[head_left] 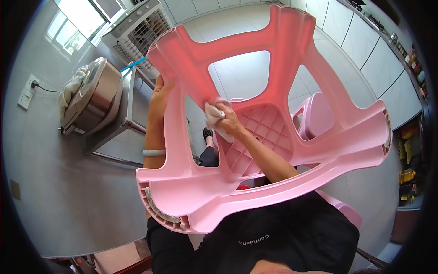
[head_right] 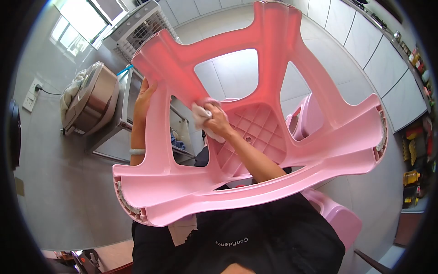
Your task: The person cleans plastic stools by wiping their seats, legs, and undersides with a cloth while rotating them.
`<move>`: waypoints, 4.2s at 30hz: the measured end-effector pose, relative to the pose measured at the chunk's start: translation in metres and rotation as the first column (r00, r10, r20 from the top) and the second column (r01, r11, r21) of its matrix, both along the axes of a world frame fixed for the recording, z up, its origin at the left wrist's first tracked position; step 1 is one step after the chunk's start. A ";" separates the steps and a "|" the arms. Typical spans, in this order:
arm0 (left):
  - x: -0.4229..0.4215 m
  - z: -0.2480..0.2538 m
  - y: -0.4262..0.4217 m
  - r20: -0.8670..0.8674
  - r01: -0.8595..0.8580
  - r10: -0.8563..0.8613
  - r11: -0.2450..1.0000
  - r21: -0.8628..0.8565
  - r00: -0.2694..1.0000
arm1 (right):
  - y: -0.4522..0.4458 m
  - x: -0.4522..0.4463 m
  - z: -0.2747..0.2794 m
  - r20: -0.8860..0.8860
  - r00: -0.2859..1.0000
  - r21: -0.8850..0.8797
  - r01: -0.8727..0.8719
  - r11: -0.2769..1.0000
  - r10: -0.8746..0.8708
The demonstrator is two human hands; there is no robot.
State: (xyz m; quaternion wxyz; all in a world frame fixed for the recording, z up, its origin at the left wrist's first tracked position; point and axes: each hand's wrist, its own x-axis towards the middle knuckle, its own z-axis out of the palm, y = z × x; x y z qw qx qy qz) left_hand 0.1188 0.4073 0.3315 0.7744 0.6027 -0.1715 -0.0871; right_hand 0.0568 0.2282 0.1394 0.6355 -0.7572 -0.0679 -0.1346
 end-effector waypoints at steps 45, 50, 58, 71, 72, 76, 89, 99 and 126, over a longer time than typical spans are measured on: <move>-0.015 0.000 -0.005 -0.110 -0.009 0.012 1.000 0.024 0.994 | 0.016 -0.006 -0.106 -0.170 0.985 0.079 0.009 0.997 0.005; -0.019 0.005 -0.008 -0.116 -0.028 0.029 1.000 0.011 0.993 | 0.012 -0.030 -0.071 -0.395 0.919 -0.355 -0.129 0.926 -0.023; -0.012 0.001 -0.003 -0.115 -0.008 0.012 0.999 0.033 0.993 | 0.007 -0.120 -0.048 -0.457 0.839 -0.409 -0.493 0.768 0.296; -0.020 0.006 -0.009 -0.116 -0.052 0.060 0.996 0.076 0.991 | -0.113 -0.052 0.078 0.036 0.914 0.512 0.331 0.793 -0.404; -0.024 0.006 -0.011 -0.113 -0.063 0.069 0.996 0.056 0.991 | -0.118 -0.045 0.098 0.097 0.855 0.464 0.415 0.783 -0.510; -0.017 0.001 -0.004 -0.074 0.004 -0.001 0.999 0.046 0.997 | -0.152 -0.001 0.111 0.356 0.726 0.439 0.426 0.791 -0.589; -0.022 0.005 -0.010 -0.091 -0.076 0.084 0.994 0.084 0.992 | -0.123 -0.018 -0.107 0.120 0.570 -0.300 0.801 0.518 -0.813; -0.021 0.002 -0.009 -0.073 -0.039 0.043 0.998 0.058 0.996 | -0.099 -0.077 -0.109 -0.452 0.567 0.710 0.696 0.107 -0.689; -0.343 -0.217 0.042 -0.125 0.228 -0.192 0.756 0.613 0.973 | -0.006 -0.224 -0.047 -0.351 0.923 0.870 0.260 0.420 0.156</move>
